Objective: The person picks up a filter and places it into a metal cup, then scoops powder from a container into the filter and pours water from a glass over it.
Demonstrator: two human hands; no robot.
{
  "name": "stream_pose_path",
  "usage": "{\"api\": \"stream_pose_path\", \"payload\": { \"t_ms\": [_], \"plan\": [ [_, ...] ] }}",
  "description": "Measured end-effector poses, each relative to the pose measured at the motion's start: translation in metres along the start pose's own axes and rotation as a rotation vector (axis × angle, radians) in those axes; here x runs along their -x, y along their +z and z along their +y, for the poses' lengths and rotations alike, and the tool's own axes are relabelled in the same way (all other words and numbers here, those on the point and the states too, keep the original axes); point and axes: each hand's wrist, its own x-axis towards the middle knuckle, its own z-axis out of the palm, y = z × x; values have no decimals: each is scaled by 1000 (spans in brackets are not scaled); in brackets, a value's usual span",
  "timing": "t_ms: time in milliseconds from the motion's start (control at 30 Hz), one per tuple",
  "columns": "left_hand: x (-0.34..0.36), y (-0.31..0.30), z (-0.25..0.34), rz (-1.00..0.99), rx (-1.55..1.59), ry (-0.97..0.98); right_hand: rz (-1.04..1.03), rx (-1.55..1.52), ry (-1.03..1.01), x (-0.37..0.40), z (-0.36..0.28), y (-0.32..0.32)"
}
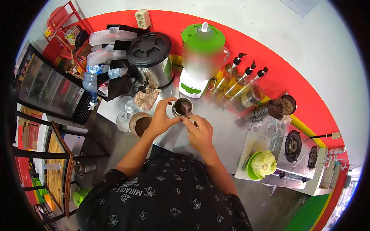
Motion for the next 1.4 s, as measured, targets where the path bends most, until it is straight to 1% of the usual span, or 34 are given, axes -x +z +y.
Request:
{"api": "stream_pose_path", "payload": {
  "t_ms": [33,100,167,233,300,400,533,600,633,700,733,833,900,1033,1133,1200,1233,1267,1300,1367,1400],
  "plan": [
    [-1,3,-4,-2,1,2,-4,34,-36,2,1,4],
    [-4,9,-9,41,108,24,-36,23,-36,7,3,11],
    [-5,9,-7,43,97,7,-40,-176,2,9,2,17],
    [-5,8,-4,41,83,-17,-21,-209,22,6,0,14],
    [-7,9,-3,57,24,17,-1,-238,44,5,0,11],
    [-10,11,-3,40,27,67,45,-12,13,4,2,6],
    [-14,12,-3,37,30,54,36,18,2,7,7,16],
    [-16,7,-5,-2,11,50,-70,-162,42,7,5,16],
    [-17,6,-5,-5,13,51,-70,-159,44,6,6,14],
    [-16,2,-6,-1,21,65,-82,-303,30,2,8,9],
    [-16,2,-8,14,31,95,-82,-302,32,0,9,3],
    [-14,3,-3,6,37,92,-49,-277,72,-6,9,-12],
    [-13,4,1,-19,39,67,-17,-156,120,-7,8,-14],
    [-15,12,-5,3,36,85,-69,-136,75,-1,10,-1],
    [-15,10,-10,-1,22,69,-57,-371,119,6,5,5],
    [-10,6,-3,-5,-9,41,-87,-354,154,5,7,-6],
    [-7,3,12,61,-187,52,-114,-331,193,1,3,-13],
    [-5,3,20,126,-363,63,-57,-298,133,-6,-1,-18],
    [-6,4,19,126,-362,65,-56,-296,134,-7,-3,-19],
    [-10,9,13,266,-333,228,6,-135,109,-8,-7,-18],
    [-12,11,8,267,-333,228,6,-135,108,-7,-7,-15]
  ]
}}
